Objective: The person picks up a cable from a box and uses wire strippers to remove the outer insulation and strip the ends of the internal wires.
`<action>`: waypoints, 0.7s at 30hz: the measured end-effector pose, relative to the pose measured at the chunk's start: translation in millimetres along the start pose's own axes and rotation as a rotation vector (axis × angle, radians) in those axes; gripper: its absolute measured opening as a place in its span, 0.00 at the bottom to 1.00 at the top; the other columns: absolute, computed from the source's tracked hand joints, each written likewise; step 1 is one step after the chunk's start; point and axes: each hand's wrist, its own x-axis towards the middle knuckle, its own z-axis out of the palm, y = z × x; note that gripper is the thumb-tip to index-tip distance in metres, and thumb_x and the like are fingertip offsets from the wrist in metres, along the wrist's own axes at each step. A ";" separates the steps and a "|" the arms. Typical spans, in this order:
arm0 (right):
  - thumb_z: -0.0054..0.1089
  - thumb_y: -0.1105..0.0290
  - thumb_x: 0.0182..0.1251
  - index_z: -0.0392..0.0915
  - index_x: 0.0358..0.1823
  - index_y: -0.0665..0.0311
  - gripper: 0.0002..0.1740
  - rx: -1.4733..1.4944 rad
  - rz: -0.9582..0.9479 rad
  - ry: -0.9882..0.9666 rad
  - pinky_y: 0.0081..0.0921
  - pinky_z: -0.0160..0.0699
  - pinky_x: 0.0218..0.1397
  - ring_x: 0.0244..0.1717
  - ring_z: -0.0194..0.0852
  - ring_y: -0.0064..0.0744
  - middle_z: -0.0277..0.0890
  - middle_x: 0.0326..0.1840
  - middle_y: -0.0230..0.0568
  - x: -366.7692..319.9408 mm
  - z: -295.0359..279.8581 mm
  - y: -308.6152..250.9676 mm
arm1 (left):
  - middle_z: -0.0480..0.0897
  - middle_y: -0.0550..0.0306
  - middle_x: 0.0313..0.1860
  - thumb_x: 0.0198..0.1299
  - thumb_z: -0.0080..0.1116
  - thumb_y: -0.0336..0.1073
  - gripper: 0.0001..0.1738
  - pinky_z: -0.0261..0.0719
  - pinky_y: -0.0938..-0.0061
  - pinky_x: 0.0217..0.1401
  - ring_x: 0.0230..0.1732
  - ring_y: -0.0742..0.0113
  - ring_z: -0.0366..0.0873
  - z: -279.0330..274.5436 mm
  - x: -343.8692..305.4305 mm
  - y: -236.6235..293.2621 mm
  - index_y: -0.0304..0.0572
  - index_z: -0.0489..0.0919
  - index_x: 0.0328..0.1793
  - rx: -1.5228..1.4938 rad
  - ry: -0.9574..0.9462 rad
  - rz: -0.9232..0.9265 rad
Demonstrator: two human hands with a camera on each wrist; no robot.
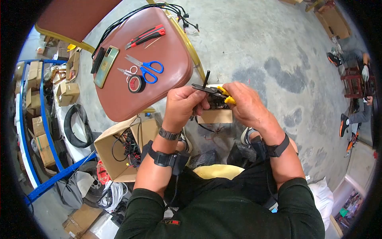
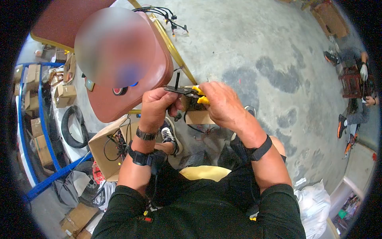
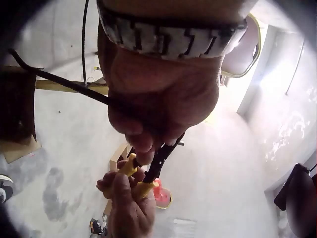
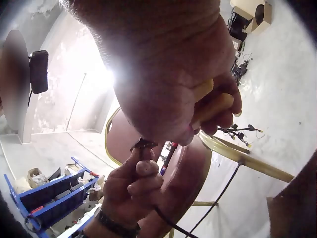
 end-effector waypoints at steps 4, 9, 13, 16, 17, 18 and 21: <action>0.56 0.82 0.54 0.73 0.51 0.64 0.20 0.003 0.042 -0.036 0.46 0.73 0.48 0.46 0.74 0.56 0.75 0.41 0.51 -2.4 2.3 -0.4 | 0.84 0.56 0.25 0.69 0.58 0.33 0.11 0.71 0.83 0.21 0.19 0.77 0.75 7.4 -3.0 0.1 0.34 0.84 0.36 0.060 0.072 0.025; 0.56 0.82 0.55 0.73 0.56 0.64 0.24 0.005 0.075 -0.056 0.44 0.74 0.50 0.48 0.75 0.55 0.77 0.43 0.51 -4.5 2.5 0.2 | 0.84 0.57 0.24 0.68 0.60 0.31 0.09 0.70 0.83 0.21 0.20 0.79 0.75 15.5 -1.5 -6.0 0.32 0.85 0.36 0.149 0.153 0.080; 0.56 0.82 0.55 0.72 0.58 0.65 0.25 -0.044 0.082 -0.050 0.44 0.74 0.53 0.51 0.74 0.56 0.77 0.47 0.52 -5.8 4.1 3.7 | 0.84 0.58 0.25 0.68 0.60 0.30 0.09 0.71 0.83 0.22 0.21 0.79 0.75 20.4 -2.0 -9.7 0.31 0.85 0.38 0.268 0.210 0.137; 0.55 0.84 0.53 0.71 0.60 0.65 0.29 -0.089 0.034 0.015 0.44 0.73 0.56 0.54 0.73 0.56 0.75 0.52 0.52 -5.2 2.4 3.8 | 0.84 0.59 0.25 0.67 0.61 0.30 0.08 0.72 0.82 0.23 0.21 0.80 0.76 22.7 -0.1 -12.6 0.31 0.85 0.38 0.245 0.209 0.227; 0.55 0.85 0.52 0.71 0.61 0.66 0.30 -0.102 0.016 0.046 0.44 0.73 0.57 0.56 0.72 0.55 0.75 0.54 0.52 -4.0 0.0 1.5 | 0.84 0.59 0.24 0.66 0.61 0.30 0.08 0.72 0.82 0.23 0.21 0.80 0.76 23.3 0.1 -13.2 0.31 0.85 0.38 0.211 0.206 0.257; 0.55 0.85 0.51 0.71 0.62 0.66 0.32 -0.114 -0.002 0.076 0.44 0.72 0.58 0.57 0.72 0.55 0.74 0.56 0.51 -3.5 -1.1 0.3 | 0.84 0.59 0.25 0.66 0.61 0.30 0.08 0.72 0.82 0.24 0.22 0.80 0.76 23.8 -0.2 -13.1 0.31 0.85 0.39 0.193 0.199 0.271; 0.54 0.88 0.48 0.70 0.64 0.66 0.36 -0.119 -0.070 0.144 0.44 0.73 0.61 0.60 0.71 0.55 0.73 0.58 0.51 0.8 -0.7 4.9 | 0.85 0.58 0.27 0.68 0.60 0.30 0.08 0.74 0.82 0.25 0.23 0.79 0.76 23.9 -0.2 -13.9 0.31 0.85 0.43 0.146 0.167 0.308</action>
